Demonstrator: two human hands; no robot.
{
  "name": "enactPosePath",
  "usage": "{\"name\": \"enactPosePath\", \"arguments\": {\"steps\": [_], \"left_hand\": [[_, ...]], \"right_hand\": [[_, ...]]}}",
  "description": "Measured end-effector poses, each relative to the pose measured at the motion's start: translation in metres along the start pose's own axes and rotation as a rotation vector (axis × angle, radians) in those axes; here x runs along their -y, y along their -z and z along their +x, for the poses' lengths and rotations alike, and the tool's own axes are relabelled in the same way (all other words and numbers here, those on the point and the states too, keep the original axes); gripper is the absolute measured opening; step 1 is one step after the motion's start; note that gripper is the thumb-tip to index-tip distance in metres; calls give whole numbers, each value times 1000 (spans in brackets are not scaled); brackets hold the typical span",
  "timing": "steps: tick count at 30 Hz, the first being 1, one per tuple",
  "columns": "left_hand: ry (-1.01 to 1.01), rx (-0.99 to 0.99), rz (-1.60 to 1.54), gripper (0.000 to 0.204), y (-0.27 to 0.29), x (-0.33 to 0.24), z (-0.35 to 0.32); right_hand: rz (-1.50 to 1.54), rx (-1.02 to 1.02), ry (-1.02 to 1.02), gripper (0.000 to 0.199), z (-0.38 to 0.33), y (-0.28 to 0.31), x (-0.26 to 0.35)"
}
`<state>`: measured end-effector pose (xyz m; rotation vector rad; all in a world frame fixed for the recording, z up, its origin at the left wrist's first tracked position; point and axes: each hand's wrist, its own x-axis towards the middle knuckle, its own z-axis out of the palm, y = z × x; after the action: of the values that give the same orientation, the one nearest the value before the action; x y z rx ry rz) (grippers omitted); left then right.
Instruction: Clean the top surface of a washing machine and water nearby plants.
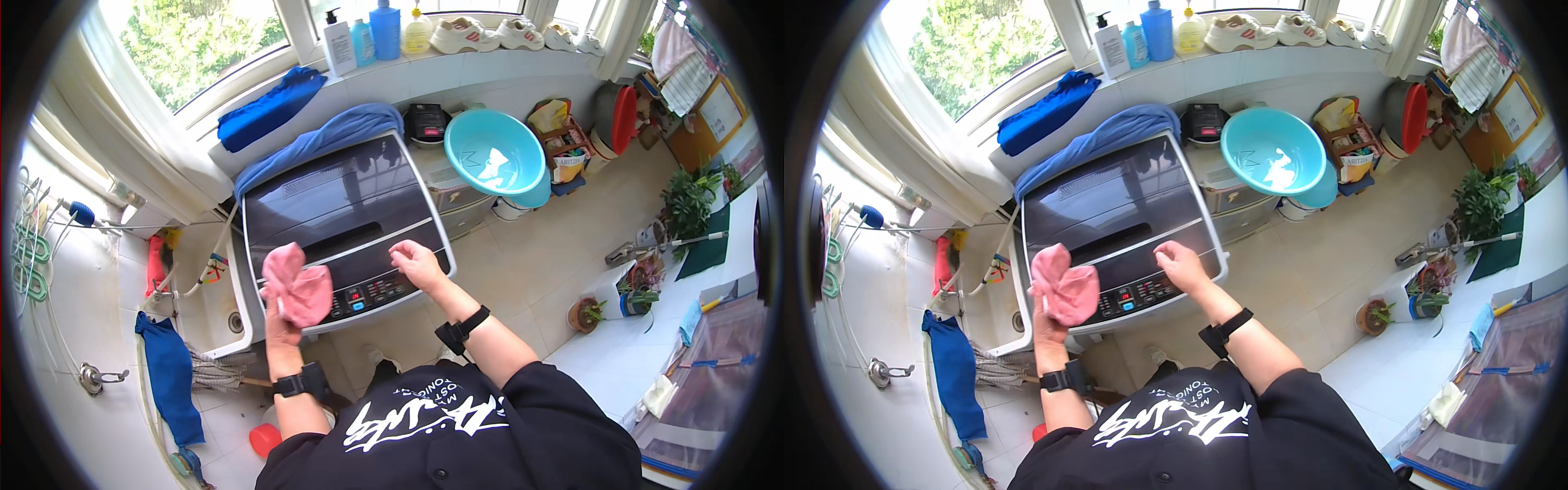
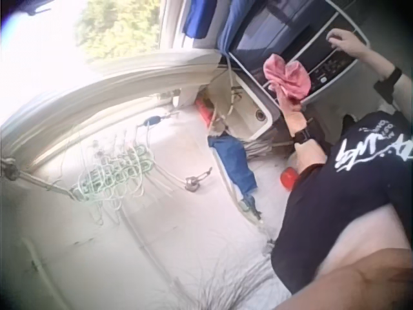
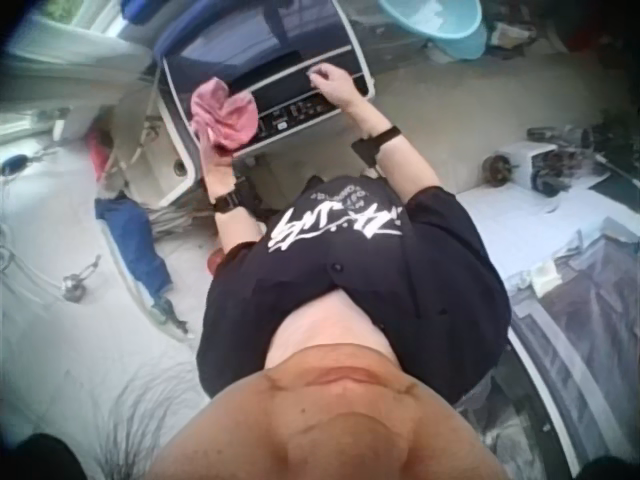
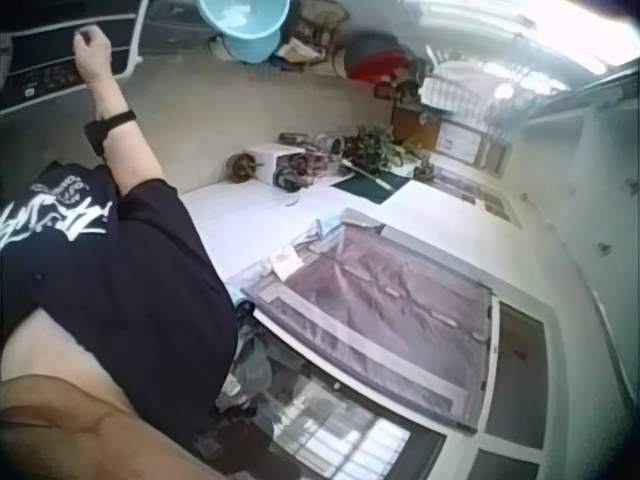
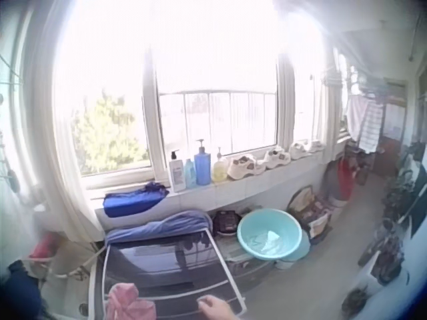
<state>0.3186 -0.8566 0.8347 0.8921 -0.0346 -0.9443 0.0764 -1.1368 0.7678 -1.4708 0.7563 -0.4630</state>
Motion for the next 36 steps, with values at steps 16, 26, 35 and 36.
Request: {"name": "enactPosePath", "arguments": {"steps": [16,26,35,36], "left_hand": [[421,224,385,51,-335,456,102],[466,-32,548,66,-435,528,305],[460,189,983,56,-533,541,424],[439,164,1004,55,-527,531,422]], "right_hand": [[400,-52,-175,22,-122,428,-38],[521,-613,-191,28,-18,641,-130],[765,-405,-393,40,146,754,-139],[772,-342,-434,43,169,749,-139]]}}
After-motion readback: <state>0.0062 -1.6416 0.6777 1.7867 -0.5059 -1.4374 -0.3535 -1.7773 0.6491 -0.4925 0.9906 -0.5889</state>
